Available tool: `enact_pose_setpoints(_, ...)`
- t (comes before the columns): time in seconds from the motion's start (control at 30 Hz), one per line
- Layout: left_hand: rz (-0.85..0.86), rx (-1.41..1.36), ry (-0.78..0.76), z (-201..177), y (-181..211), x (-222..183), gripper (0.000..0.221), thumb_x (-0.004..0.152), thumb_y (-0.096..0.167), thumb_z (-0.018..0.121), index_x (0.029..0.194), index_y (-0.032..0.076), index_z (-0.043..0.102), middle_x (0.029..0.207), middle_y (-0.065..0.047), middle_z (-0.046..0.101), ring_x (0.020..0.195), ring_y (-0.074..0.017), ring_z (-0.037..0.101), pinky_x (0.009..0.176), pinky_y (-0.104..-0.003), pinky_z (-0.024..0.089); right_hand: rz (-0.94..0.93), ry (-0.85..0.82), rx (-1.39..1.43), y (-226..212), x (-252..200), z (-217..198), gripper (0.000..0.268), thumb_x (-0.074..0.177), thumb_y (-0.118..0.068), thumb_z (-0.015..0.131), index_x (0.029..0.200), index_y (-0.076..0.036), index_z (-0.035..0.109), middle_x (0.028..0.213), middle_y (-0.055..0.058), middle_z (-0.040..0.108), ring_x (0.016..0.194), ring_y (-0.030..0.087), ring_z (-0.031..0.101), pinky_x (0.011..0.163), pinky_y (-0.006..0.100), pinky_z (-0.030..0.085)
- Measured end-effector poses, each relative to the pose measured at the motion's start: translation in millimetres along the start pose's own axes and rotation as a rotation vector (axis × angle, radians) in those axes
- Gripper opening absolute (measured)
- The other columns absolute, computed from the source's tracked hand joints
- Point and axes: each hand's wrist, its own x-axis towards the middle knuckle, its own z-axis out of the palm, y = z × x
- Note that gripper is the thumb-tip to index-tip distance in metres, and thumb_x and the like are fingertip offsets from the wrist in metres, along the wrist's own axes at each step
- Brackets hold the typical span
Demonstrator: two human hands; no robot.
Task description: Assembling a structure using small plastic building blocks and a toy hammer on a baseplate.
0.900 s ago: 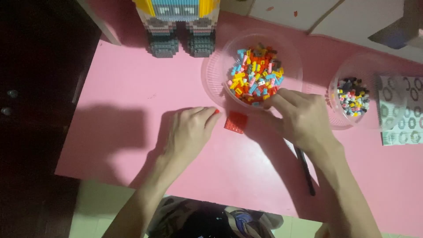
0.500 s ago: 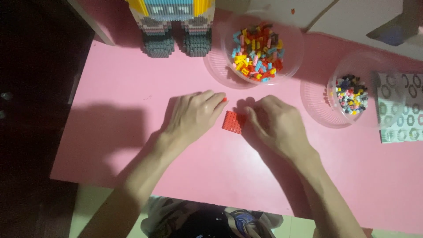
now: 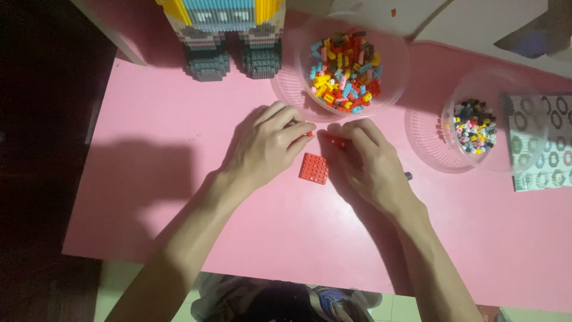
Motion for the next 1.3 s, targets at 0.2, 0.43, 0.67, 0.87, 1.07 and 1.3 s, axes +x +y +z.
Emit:
enact_pose_setpoints(0.2, -0.046, 0.039, 0.072, -9, 2, 2, 0.010, 0.097, 0.018, 0.086, 0.106, 0.014, 0.083, 0.112, -0.001, 0.074, 0.105, -0.0225, 0.066, 0.084, -0.039, 0.047, -0.028, -0.045, -0.007, 24, -6, -3, 0.013, 0.102, -0.001, 0.073, 0.115, 0.000, 0.072, 0.111, 0.016, 0.070, 0.093, 0.028, 0.072, 0.086, 0.037, 0.058)
enact_pose_setpoints(0.43, -0.081, -0.207, 0.157, -43, 37, -12, 0.012, 0.098, -0.004, 0.080, 0.110, -0.005, 0.076, 0.109, -0.016, 0.077, 0.101, -0.0297, 0.073, 0.089, -0.045, 0.055, -0.129, 0.056, -0.092, -23, -22, -27, 0.011, 0.098, 0.003, 0.075, 0.107, 0.003, 0.068, 0.103, 0.017, 0.066, 0.091, 0.026, 0.069, 0.084, 0.035, 0.057)
enact_pose_setpoints(0.67, -0.326, -0.184, 0.025, -50, 107, -65, 0.027, 0.098, 0.003, 0.077, 0.123, 0.001, 0.066, 0.087, -0.006, 0.074, 0.081, -0.0182, 0.069, 0.098, -0.040, 0.057, 0.021, 0.008, -0.095, -54, -81, -13, 0.023, 0.086, -0.007, 0.084, 0.106, -0.003, 0.072, 0.109, 0.012, 0.076, 0.091, 0.018, 0.077, 0.085, 0.030, 0.065)
enact_pose_setpoints(0.87, -0.246, -0.043, 0.033, -38, 119, -66, 0.007, 0.099, 0.003, 0.079, 0.103, 0.001, 0.074, 0.095, -0.007, 0.076, 0.085, -0.0219, 0.071, 0.079, -0.038, 0.052, 0.301, -0.244, 0.151, -38, -114, -16, 0.041, 0.091, -0.001, 0.073, 0.132, -0.001, 0.069, 0.141, 0.013, 0.067, 0.132, 0.023, 0.067, 0.118, 0.035, 0.051)
enact_pose_setpoints(1.07, -0.246, 0.027, 0.066, -28, 118, -62, 0.013, 0.101, 0.009, 0.082, 0.108, -0.001, 0.076, 0.086, -0.006, 0.071, 0.075, -0.0217, 0.063, 0.073, -0.036, 0.049, 0.007, -0.030, -0.116, -56, -90, -4, 0.017, 0.093, -0.003, 0.078, 0.106, 0.003, 0.070, 0.103, 0.018, 0.074, 0.080, 0.025, 0.072, 0.074, 0.035, 0.063)
enact_pose_setpoints(1.3, -0.428, -0.364, 0.125, -12, 133, -72, 0.021, 0.093, 0.009, 0.085, 0.110, 0.005, 0.074, 0.095, -0.003, 0.084, 0.082, -0.0142, 0.079, 0.090, -0.034, 0.059, 0.263, -0.158, 0.083, -32, -105, -33, 0.040, 0.089, -0.032, 0.079, 0.119, -0.007, 0.071, 0.111, 0.007, 0.077, 0.094, 0.021, 0.074, 0.084, 0.032, 0.058)
